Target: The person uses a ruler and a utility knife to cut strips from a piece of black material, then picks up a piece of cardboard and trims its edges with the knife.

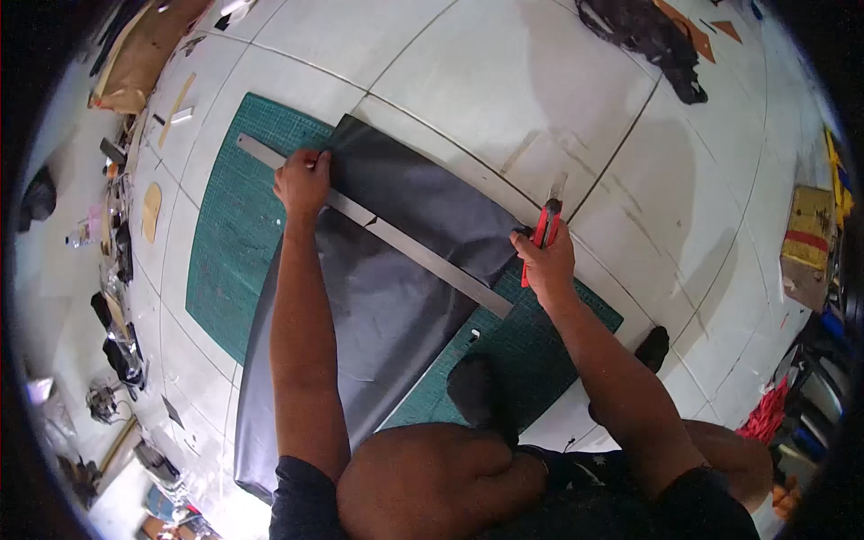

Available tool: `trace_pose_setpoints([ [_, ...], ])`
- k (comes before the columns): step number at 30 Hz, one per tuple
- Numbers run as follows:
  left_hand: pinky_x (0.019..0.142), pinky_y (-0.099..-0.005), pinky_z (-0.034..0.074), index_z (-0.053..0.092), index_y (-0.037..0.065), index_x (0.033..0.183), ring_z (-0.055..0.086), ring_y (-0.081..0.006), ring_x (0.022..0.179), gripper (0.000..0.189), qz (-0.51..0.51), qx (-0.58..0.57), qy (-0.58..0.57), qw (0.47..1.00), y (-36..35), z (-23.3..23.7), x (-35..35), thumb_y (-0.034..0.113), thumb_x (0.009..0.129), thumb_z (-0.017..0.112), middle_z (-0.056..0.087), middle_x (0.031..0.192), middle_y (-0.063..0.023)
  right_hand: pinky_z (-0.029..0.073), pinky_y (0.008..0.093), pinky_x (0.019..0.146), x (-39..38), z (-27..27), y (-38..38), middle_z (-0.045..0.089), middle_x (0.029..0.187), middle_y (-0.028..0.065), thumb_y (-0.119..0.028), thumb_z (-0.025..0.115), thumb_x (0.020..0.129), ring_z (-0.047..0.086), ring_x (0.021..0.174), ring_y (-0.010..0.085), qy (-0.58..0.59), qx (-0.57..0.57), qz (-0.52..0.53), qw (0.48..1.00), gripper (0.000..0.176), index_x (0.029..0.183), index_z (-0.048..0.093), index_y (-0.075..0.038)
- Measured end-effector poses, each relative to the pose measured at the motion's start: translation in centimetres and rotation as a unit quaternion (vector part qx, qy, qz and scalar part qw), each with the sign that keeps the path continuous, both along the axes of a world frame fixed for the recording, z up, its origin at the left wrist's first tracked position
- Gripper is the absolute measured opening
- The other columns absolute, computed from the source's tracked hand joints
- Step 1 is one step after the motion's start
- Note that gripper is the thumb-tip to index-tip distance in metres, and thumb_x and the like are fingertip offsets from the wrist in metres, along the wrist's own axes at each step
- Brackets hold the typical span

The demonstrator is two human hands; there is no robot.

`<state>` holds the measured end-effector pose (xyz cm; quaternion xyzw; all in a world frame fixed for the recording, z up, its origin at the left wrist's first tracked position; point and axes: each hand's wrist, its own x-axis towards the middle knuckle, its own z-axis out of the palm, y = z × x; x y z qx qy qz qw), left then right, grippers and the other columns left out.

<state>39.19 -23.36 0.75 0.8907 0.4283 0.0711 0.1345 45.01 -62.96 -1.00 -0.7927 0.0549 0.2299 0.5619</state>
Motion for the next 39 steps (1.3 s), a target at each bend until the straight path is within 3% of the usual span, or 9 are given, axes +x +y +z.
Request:
trace_pose_setpoints([
  [7, 0.101, -0.0487, 0.04, 0.064, 0.003, 0.115, 0.056, -0.0374, 0.114, 0.035, -0.129, 0.188, -0.114, 0.967, -1.4, -3.9, -1.1, 0.028, 0.091, 0.065, 0.065, 0.114, -0.0187, 0.053, 0.0388, 0.071, 4.1, 6.6, -5.0, 0.06, 0.089, 0.0118, -0.036, 0.078, 0.086, 0.063, 0.077, 0.023, 0.046, -0.115, 0.061, 0.99, 0.048, 0.109, 0.051, -0.004],
  [13, 0.098, -0.0515, 0.045, 0.062, -0.008, 0.116, 0.06, -0.0444, 0.11, 0.041, -0.155, 0.052, -0.111, 0.98, -1.8, -3.6, -1.1, 0.027, 0.096, 0.059, 0.064, 0.118, -0.0275, 0.051, 0.0419, 0.069, 12.2, 14.9, -16.5, 0.062, 0.087, 0.0173, -0.04, 0.068, 0.092, 0.064, 0.076, 0.0294, -0.111, -0.331, 0.279, 0.895, 0.046, 0.115, 0.049, -0.006],
  [17, 0.095, -0.05, 0.047, 0.061, -0.006, 0.119, 0.059, -0.0443, 0.108, 0.047, -0.167, 0.133, -0.055, 0.975, -1.5, -4.5, -1.4, 0.036, 0.098, 0.058, 0.063, 0.117, -0.0275, 0.05, 0.0416, 0.073, 14.3, 20.9, -24.1, 0.063, 0.091, 0.0149, -0.04, 0.06, 0.097, 0.064, 0.082, 0.0322, -0.147, -0.438, 0.342, 0.818, 0.039, 0.118, 0.051, -0.008],
  [24, 0.09, -0.0479, 0.05, 0.061, 0.003, 0.123, 0.062, -0.0369, 0.108, 0.044, -0.15, 0.188, -0.004, 0.971, 1.3, -6.8, -2.4, 0.04, 0.1, 0.054, 0.064, 0.118, -0.0175, 0.049, 0.0492, 0.073, 8.2, 22.8, -41.4, 0.062, 0.086, 0.0189, -0.034, 0.06, 0.093, 0.063, 0.082, 0.0387, -0.165, -0.479, 0.116, 0.855, 0.034, 0.11, 0.049, -0.007],
  [26, 0.09, -0.0449, 0.051, 0.059, 0.002, 0.123, 0.062, -0.0341, 0.106, 0.04, -0.169, 0.335, 0.133, 0.917, 7.0, -11.5, -2.8, 0.034, 0.1, 0.056, 0.063, 0.119, -0.0176, 0.048, 0.0523, 0.074, 3.0, 20.3, -47.4, 0.062, 0.086, 0.0215, -0.034, 0.06, 0.091, 0.063, 0.082, 0.0426, -0.132, -0.48, 0.019, 0.867, 0.035, 0.107, 0.048, -0.006],
  [28, 0.091, -0.0448, 0.051, 0.055, 0.002, 0.129, 0.061, -0.0323, 0.109, 0.044, -0.048, 0.307, 0.052, 0.949, 0.8, -6.4, -0.9, 0.035, 0.099, 0.059, 0.062, 0.119, -0.0171, 0.048, 0.0538, 0.074, -3.5, 17.8, -51.0, 0.062, 0.086, 0.0239, -0.034, 0.061, 0.091, 0.062, 0.083, 0.0454, -0.045, -0.48, -0.102, 0.87, 0.035, 0.105, 0.048, -0.005],
  [31, 0.083, -0.0448, 0.054, 0.057, 0.0, 0.127, 0.063, -0.0345, 0.099, 0.052, -0.302, 0.292, -0.055, 0.906, -2.1, -0.3, 2.9, 0.037, 0.093, 0.067, 0.064, 0.112, -0.0193, 0.047, 0.0519, 0.069, -16.1, 12.5, -56.3, 0.062, 0.082, 0.0215, -0.041, 0.059, 0.094, 0.062, 0.079, 0.0434, 0.009, -0.471, -0.253, 0.845, 0.037, 0.102, 0.049, -0.006],
  [35, 0.072, -0.0449, 0.057, 0.059, -0.004, 0.124, 0.066, -0.0374, 0.084, 0.063, -0.609, 0.239, -0.16, 0.739, -4.5, 5.2, 5.5, 0.04, 0.084, 0.078, 0.067, 0.104, -0.0223, 0.05, 0.05, 0.069, -33.4, 5.0, -61.9, 0.064, 0.081, 0.02, -0.046, 0.056, 0.096, 0.063, 0.076, 0.0395, 0.072, -0.494, -0.457, 0.736, 0.043, 0.108, 0.05, -0.005],
  [39, 0.083, -0.0458, 0.054, 0.064, -0.005, 0.115, 0.064, -0.0371, 0.096, 0.061, -0.479, -0.026, 0.122, 0.869, -9.2, 8.9, 10.1, 0.048, 0.086, 0.073, 0.064, 0.11, -0.0235, 0.053, 0.0462, 0.063, -46.9, -2.8, -68.8, 0.069, 0.08, 0.018, -0.048, 0.059, 0.091, 0.069, 0.071, 0.0336, 0.174, -0.413, -0.712, 0.541, 0.048, 0.1, 0.061, -0.001],
])
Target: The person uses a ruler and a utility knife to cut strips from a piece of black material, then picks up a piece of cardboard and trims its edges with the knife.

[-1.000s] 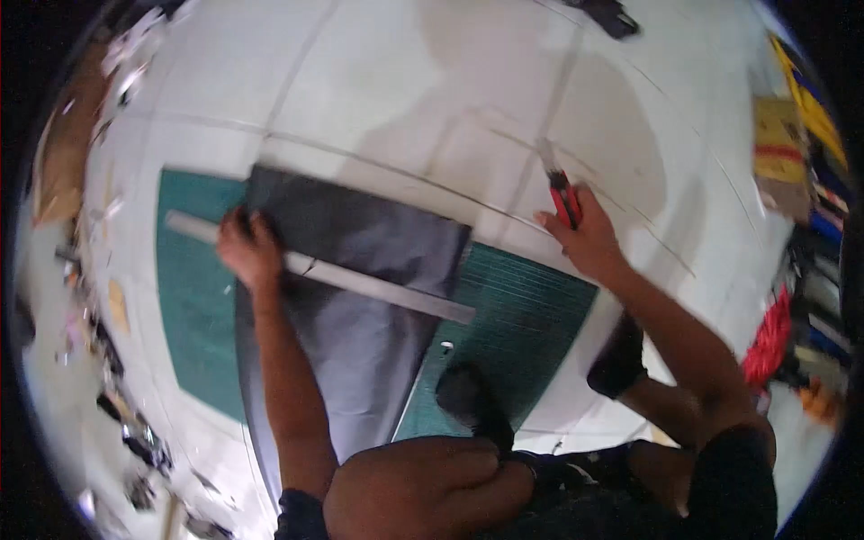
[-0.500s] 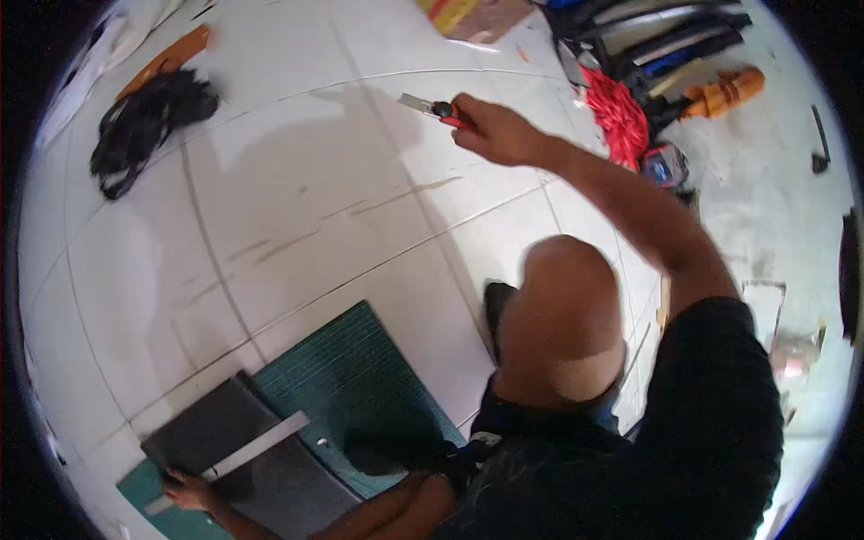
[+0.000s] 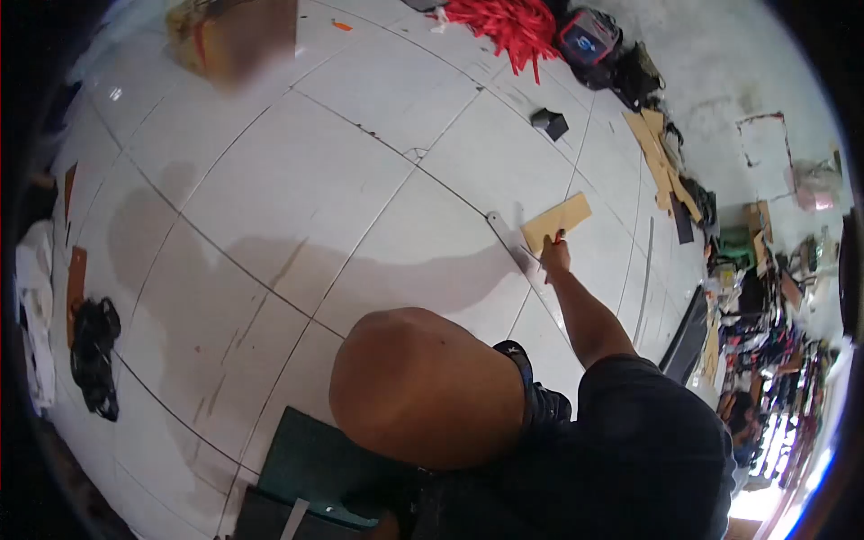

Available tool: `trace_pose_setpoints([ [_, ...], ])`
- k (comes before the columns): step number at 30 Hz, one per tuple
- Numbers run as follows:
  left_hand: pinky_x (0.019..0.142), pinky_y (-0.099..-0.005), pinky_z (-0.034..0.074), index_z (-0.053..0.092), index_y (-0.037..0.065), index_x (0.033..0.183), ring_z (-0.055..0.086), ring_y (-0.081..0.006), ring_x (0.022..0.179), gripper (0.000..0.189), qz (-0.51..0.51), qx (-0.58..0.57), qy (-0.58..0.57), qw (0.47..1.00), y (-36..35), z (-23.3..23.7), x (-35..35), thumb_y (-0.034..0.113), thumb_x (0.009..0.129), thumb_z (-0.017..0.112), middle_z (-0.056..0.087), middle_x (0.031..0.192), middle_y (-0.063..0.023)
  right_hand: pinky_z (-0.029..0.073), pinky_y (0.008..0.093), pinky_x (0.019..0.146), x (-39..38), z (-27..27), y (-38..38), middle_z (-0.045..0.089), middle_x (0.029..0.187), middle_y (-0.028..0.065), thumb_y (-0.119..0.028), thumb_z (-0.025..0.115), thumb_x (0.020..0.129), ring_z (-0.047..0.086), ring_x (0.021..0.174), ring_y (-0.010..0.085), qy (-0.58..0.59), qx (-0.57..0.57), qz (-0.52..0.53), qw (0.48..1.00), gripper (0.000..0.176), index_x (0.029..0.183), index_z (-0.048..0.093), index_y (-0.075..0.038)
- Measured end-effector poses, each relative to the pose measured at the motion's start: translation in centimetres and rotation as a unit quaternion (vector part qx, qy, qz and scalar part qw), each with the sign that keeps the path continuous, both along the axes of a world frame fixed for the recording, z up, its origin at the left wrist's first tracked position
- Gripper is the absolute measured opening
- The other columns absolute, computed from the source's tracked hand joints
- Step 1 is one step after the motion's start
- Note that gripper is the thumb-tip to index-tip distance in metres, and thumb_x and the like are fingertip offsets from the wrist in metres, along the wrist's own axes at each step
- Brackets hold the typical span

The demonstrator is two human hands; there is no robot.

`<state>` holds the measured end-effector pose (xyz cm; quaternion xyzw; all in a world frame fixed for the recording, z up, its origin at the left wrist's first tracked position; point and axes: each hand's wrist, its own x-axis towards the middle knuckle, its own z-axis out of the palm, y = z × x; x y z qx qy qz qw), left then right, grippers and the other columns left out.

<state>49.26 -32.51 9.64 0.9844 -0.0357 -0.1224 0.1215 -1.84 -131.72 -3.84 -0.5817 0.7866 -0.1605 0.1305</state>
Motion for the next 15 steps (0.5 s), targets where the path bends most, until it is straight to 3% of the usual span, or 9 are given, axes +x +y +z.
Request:
trace_pose_setpoints([
  [1, 0.087, -0.0456, 0.053, 0.064, -0.004, 0.117, 0.062, -0.0374, 0.1, 0.061, -0.009, 0.037, 0.008, 0.999, -2.7, 0.6, 0.9, 0.05, 0.088, 0.071, 0.063, 0.113, -0.0235, 0.054, 0.0427, 0.059, -0.4, 1.3, -0.3, 0.07, 0.082, 0.0187, -0.052, 0.063, 0.088, 0.071, 0.068, 0.0279, 0.082, 0.01, -0.023, 0.996, 0.056, 0.1, 0.065, 0.003],
  [2, 0.091, -0.0455, 0.051, 0.064, -0.003, 0.118, 0.061, -0.0377, 0.104, 0.061, -0.013, 0.073, 0.014, 0.997, -6.1, 1.8, 1.1, 0.051, 0.089, 0.069, 0.062, 0.116, -0.0234, 0.056, 0.0418, 0.064, -1.9, 0.5, -1.8, 0.07, 0.086, 0.0206, -0.059, 0.069, 0.081, 0.072, 0.077, 0.028, 0.087, 0.059, -0.048, 0.993, 0.072, 0.109, 0.063, 0.007],
  [4, 0.103, -0.0468, 0.043, 0.06, 0.001, 0.126, 0.055, -0.0396, 0.116, 0.062, -0.002, 0.082, 0.061, 0.995, -10.5, 2.5, 1.3, 0.054, 0.093, 0.061, 0.058, 0.126, -0.0216, 0.048, 0.0453, 0.101, 0.5, 3.8, -1.6, 0.055, 0.13, 0.0309, -0.06, 0.077, 0.072, 0.057, 0.12, 0.0416, -0.069, 0.13, -0.175, 0.974, 0.091, 0.127, 0.051, 0.008],
  [7, 0.103, -0.0497, 0.041, 0.06, 0.0, 0.126, 0.053, -0.0388, 0.119, 0.063, -0.004, 0.003, 0.091, 0.996, -13.6, 1.5, 0.4, 0.055, 0.095, 0.058, 0.057, 0.127, -0.0224, 0.048, 0.0465, 0.101, 3.9, 5.5, -2.6, 0.047, 0.138, 0.024, -0.058, 0.083, 0.068, 0.052, 0.124, 0.041, -0.042, 0.154, -0.236, 0.959, 0.099, 0.136, 0.047, 0.004],
  [10, 0.104, -0.0495, 0.041, 0.059, 0.001, 0.128, 0.052, -0.0373, 0.121, 0.063, -0.081, 0.06, 0.097, 0.99, -14.4, 0.7, -0.8, 0.055, 0.095, 0.059, 0.055, 0.131, -0.0219, 0.049, 0.0472, 0.1, 5.7, 5.1, -3.9, 0.048, 0.137, 0.018, -0.054, 0.083, 0.07, 0.052, 0.123, 0.0387, 0.044, 0.173, -0.228, 0.957, 0.093, 0.136, 0.048, 0.001],
  [11, 0.106, -0.0484, 0.04, 0.059, 0.003, 0.128, 0.054, -0.0345, 0.12, 0.062, 0.001, 0.052, 0.14, 0.989, -14.5, 0.3, -1.0, 0.053, 0.092, 0.063, 0.054, 0.133, -0.0211, 0.049, 0.0476, 0.099, 5.7, 5.0, -4.1, 0.048, 0.137, 0.0168, -0.051, 0.083, 0.071, 0.053, 0.122, 0.0382, 0.045, 0.185, -0.224, 0.956, 0.089, 0.135, 0.048, 0.0],
  [13, 0.097, -0.0433, 0.047, 0.055, 0.001, 0.128, 0.059, -0.0307, 0.113, 0.047, 0.002, -0.005, 0.117, 0.993, -11.2, -3.5, -0.4, 0.034, 0.096, 0.062, 0.059, 0.123, -0.019, 0.051, 0.0485, 0.097, 5.0, 4.0, -5.0, 0.05, 0.136, 0.0151, -0.044, 0.082, 0.073, 0.055, 0.119, 0.0378, 0.021, 0.215, -0.225, 0.95, 0.081, 0.133, 0.05, -0.001],
  [15, 0.094, -0.039, 0.05, 0.054, -0.001, 0.128, 0.061, -0.028, 0.11, 0.037, 0.046, -0.054, 0.091, 0.993, -10.0, -4.5, -2.1, 0.019, 0.097, 0.062, 0.061, 0.121, -0.0183, 0.054, 0.0477, 0.092, 5.3, 4.6, -5.0, 0.056, 0.13, 0.0151, -0.034, 0.08, 0.076, 0.06, 0.112, 0.0352, -0.098, 0.207, -0.239, 0.944, 0.067, 0.129, 0.052, -0.002],
])
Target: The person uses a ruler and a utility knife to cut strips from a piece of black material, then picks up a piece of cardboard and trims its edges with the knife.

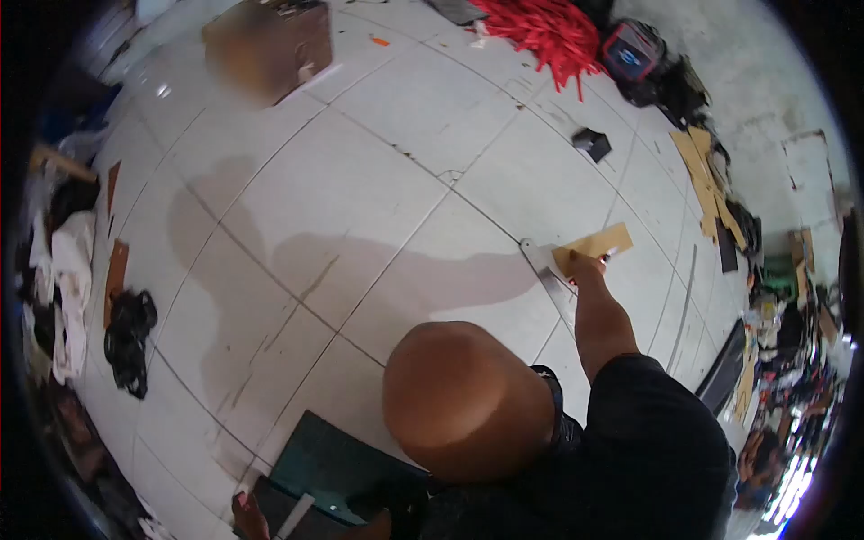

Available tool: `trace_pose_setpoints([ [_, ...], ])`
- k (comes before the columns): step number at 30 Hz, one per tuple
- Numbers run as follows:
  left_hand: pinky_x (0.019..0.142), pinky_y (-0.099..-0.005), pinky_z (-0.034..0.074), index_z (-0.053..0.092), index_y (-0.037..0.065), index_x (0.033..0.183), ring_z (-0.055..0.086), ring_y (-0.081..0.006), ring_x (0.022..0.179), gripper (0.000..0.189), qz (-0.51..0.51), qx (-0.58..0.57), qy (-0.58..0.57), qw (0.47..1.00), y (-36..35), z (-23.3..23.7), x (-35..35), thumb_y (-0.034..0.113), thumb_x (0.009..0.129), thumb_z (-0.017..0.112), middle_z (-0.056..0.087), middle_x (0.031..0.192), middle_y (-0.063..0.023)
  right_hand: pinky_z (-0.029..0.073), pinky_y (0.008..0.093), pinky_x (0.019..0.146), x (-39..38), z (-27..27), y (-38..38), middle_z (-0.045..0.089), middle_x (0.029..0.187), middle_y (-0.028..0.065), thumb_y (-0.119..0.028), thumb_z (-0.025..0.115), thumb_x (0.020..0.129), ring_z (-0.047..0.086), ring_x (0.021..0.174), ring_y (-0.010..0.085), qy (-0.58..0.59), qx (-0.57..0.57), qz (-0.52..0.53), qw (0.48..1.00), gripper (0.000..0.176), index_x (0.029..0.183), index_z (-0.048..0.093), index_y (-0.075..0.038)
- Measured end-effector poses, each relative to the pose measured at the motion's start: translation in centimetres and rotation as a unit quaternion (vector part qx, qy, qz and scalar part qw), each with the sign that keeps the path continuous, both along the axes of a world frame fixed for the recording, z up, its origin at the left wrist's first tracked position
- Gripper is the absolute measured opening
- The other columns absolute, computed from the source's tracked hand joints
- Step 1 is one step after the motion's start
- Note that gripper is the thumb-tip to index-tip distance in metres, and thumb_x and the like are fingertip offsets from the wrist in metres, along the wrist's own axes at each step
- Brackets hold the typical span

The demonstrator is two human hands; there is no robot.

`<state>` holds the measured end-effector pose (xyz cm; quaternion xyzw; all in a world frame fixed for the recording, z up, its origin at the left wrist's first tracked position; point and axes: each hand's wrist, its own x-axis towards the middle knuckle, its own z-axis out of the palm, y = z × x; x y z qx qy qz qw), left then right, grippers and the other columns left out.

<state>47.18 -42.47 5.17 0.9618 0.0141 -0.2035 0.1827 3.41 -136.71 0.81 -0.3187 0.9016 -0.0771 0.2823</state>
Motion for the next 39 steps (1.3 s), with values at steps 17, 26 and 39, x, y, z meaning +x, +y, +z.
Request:
trace_pose_setpoints([
  [17, 0.086, -0.0338, 0.048, 0.059, 0.008, 0.129, 0.058, -0.0197, 0.109, 0.046, -0.032, -0.249, -0.334, 0.909, -12.4, 21.2, 4.7, 0.023, 0.088, 0.074, 0.062, 0.123, -0.008, 0.034, 0.0229, 0.05, 47.3, 28.1, 34.6, 0.044, 0.075, -0.0055, -0.013, 0.071, 0.091, 0.042, 0.06, 0.0041, -0.339, -0.067, 0.867, 0.358, 0.025, 0.091, 0.045, -0.011],
  [26, 0.085, -0.0313, 0.051, 0.026, 0.003, 0.151, 0.062, -0.017, 0.099, 0.071, 0.282, -0.607, -0.202, 0.715, -3.2, 17.9, 1.2, 0.017, 0.094, 0.065, 0.065, 0.111, -0.0108, 0.04, 0.0257, 0.069, 54.7, 26.2, 66.2, 0.044, 0.084, -0.0036, -0.02, 0.078, 0.085, 0.043, 0.077, 0.0078, -0.369, 0.063, 0.919, 0.126, 0.035, 0.091, 0.044, -0.011],
  [39, 0.094, -0.0291, 0.049, 0.049, -0.006, 0.136, 0.061, -0.0165, 0.11, 0.05, 0.314, -0.57, -0.281, 0.705, -1.3, 10.2, -6.2, -0.002, 0.09, 0.066, 0.065, 0.12, -0.0117, 0.052, 0.0387, 0.083, 46.3, 12.2, 74.9, 0.067, 0.098, 0.0144, -0.028, 0.075, 0.086, 0.066, 0.092, 0.027, -0.394, 0.153, 0.897, 0.129, 0.045, 0.115, 0.052, -0.003],
])
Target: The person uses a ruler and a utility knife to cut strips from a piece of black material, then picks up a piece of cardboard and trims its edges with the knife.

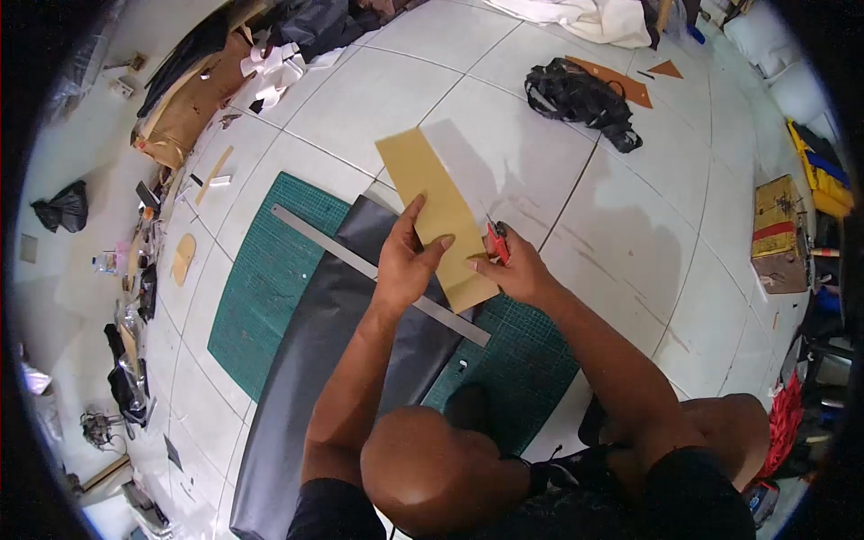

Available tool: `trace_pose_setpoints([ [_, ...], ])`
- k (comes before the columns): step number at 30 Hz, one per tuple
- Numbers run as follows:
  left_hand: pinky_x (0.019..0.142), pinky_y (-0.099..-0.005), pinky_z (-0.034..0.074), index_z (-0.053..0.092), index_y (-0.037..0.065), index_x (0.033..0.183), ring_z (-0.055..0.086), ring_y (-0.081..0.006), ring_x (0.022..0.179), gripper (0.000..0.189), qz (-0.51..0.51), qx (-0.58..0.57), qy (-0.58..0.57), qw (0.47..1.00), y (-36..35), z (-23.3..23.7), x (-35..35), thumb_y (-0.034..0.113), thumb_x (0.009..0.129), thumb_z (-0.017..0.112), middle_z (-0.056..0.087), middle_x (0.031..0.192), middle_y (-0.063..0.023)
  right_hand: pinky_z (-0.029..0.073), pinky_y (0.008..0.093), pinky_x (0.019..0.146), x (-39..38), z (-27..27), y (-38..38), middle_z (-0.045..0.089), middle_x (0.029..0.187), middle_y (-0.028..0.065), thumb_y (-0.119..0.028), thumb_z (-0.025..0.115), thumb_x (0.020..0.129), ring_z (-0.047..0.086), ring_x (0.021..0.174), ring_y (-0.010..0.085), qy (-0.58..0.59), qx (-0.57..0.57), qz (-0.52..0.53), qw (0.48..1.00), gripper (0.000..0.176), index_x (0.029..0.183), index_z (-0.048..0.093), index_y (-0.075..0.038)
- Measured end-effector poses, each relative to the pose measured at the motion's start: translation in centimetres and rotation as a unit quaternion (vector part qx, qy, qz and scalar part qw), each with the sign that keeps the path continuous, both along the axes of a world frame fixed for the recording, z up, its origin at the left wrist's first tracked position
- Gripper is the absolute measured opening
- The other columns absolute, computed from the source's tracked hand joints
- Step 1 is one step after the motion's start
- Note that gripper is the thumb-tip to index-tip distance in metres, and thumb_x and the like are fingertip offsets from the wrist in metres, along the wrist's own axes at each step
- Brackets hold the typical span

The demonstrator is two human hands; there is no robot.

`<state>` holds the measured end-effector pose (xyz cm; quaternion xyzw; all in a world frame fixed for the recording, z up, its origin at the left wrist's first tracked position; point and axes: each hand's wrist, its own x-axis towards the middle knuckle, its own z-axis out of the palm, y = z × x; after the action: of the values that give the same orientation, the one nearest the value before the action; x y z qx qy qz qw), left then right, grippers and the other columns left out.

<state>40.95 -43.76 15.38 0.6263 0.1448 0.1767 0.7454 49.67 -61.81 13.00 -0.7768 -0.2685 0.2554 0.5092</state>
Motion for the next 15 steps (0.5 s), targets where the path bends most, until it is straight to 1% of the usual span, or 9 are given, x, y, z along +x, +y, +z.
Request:
trace_pose_setpoints([
  [2, 0.093, -0.0289, 0.05, 0.049, -0.006, 0.136, 0.062, -0.0165, 0.108, 0.048, -0.008, 0.03, 0.051, 0.998, 1.0, 0.6, -0.4, -0.002, 0.091, 0.066, 0.065, 0.118, -0.0118, 0.052, 0.0404, 0.08, 1.3, -1.4, 0.4, 0.068, 0.095, 0.0139, -0.03, 0.074, 0.087, 0.068, 0.089, 0.0284, -0.007, 0.023, -0.02, 1.0, 0.042, 0.111, 0.052, -0.004],
  [3, 0.092, -0.0288, 0.05, 0.049, -0.006, 0.135, 0.062, -0.0165, 0.106, 0.047, -0.007, 0.042, 0.079, 0.996, 1.5, 0.8, -1.0, -0.002, 0.091, 0.065, 0.066, 0.117, -0.0119, 0.053, 0.0424, 0.077, 2.2, -1.0, 0.0, 0.068, 0.093, 0.0156, -0.035, 0.072, 0.089, 0.069, 0.088, 0.0317, -0.031, -0.074, -0.035, 0.996, 0.041, 0.107, 0.052, -0.004],
  [4, 0.091, -0.0285, 0.05, 0.05, -0.006, 0.135, 0.063, -0.0161, 0.105, 0.047, -0.005, 0.057, 0.097, 0.994, 1.9, 1.7, -1.5, -0.001, 0.091, 0.066, 0.066, 0.116, -0.0115, 0.052, 0.0442, 0.077, 3.4, -2.6, -0.4, 0.067, 0.095, 0.0188, -0.041, 0.068, 0.091, 0.069, 0.089, 0.0349, -0.052, -0.103, -0.05, 0.992, 0.043, 0.105, 0.051, -0.004],
  [5, 0.09, -0.0281, 0.05, 0.05, -0.006, 0.134, 0.063, -0.0157, 0.103, 0.046, -0.003, 0.075, 0.114, 0.991, 2.4, 3.0, -1.9, 0.0, 0.091, 0.066, 0.066, 0.114, -0.0111, 0.051, 0.0471, 0.077, 4.3, -4.2, -1.1, 0.065, 0.094, 0.0199, -0.043, 0.066, 0.092, 0.067, 0.088, 0.038, -0.122, -0.128, -0.076, 0.981, 0.043, 0.104, 0.051, -0.004],
  [6, 0.088, -0.0278, 0.051, 0.051, -0.006, 0.133, 0.064, -0.0154, 0.101, 0.046, -0.001, 0.094, 0.132, 0.987, 3.1, 4.1, -2.4, 0.001, 0.091, 0.067, 0.067, 0.113, -0.0107, 0.049, 0.05, 0.078, 5.5, -5.7, -2.0, 0.063, 0.095, 0.0203, -0.044, 0.064, 0.092, 0.064, 0.09, 0.04, -0.141, -0.132, -0.085, 0.977, 0.044, 0.105, 0.05, -0.005],
  [7, 0.086, -0.0268, 0.051, 0.053, -0.005, 0.129, 0.064, -0.0141, 0.098, 0.042, 0.01, 0.104, 0.124, 0.987, 3.9, 4.3, -2.9, 0.002, 0.091, 0.067, 0.067, 0.111, -0.0091, 0.049, 0.0514, 0.079, 6.5, -7.8, -2.9, 0.061, 0.098, 0.0203, -0.042, 0.065, 0.092, 0.062, 0.094, 0.0407, -0.173, -0.147, -0.116, 0.967, 0.041, 0.106, 0.051, -0.006],
  [10, 0.086, -0.0275, 0.051, 0.056, -0.003, 0.125, 0.064, -0.0136, 0.096, 0.037, 0.022, 0.118, 0.174, 0.977, 4.6, 8.6, -4.9, 0.002, 0.09, 0.068, 0.067, 0.109, -0.0078, 0.051, 0.0527, 0.081, 8.6, -12.7, -5.3, 0.058, 0.107, 0.0184, -0.033, 0.068, 0.088, 0.061, 0.099, 0.0408, -0.24, -0.204, -0.153, 0.937, 0.035, 0.107, 0.054, -0.007],
  [12, 0.089, -0.0302, 0.051, 0.058, 0.0, 0.12, 0.064, -0.0153, 0.096, 0.03, 0.011, 0.099, 0.184, 0.978, 5.8, 9.8, -6.5, 0.0, 0.09, 0.065, 0.067, 0.107, -0.0074, 0.052, 0.0523, 0.081, 9.4, -13.4, -5.7, 0.057, 0.108, 0.0176, -0.031, 0.069, 0.087, 0.061, 0.1, 0.0407, -0.272, -0.249, -0.152, 0.917, 0.034, 0.108, 0.054, -0.008],
  [15, 0.093, -0.0328, 0.048, 0.058, 0.003, 0.118, 0.063, -0.0177, 0.102, 0.028, 0.009, 0.116, 0.212, 0.97, 5.6, 12.1, -8.0, -0.002, 0.09, 0.062, 0.066, 0.11, -0.0078, 0.051, 0.0511, 0.087, 10.0, -12.7, -4.8, 0.058, 0.112, 0.0177, -0.028, 0.07, 0.086, 0.059, 0.105, 0.041, -0.236, -0.294, -0.155, 0.913, 0.037, 0.112, 0.054, -0.007],
])
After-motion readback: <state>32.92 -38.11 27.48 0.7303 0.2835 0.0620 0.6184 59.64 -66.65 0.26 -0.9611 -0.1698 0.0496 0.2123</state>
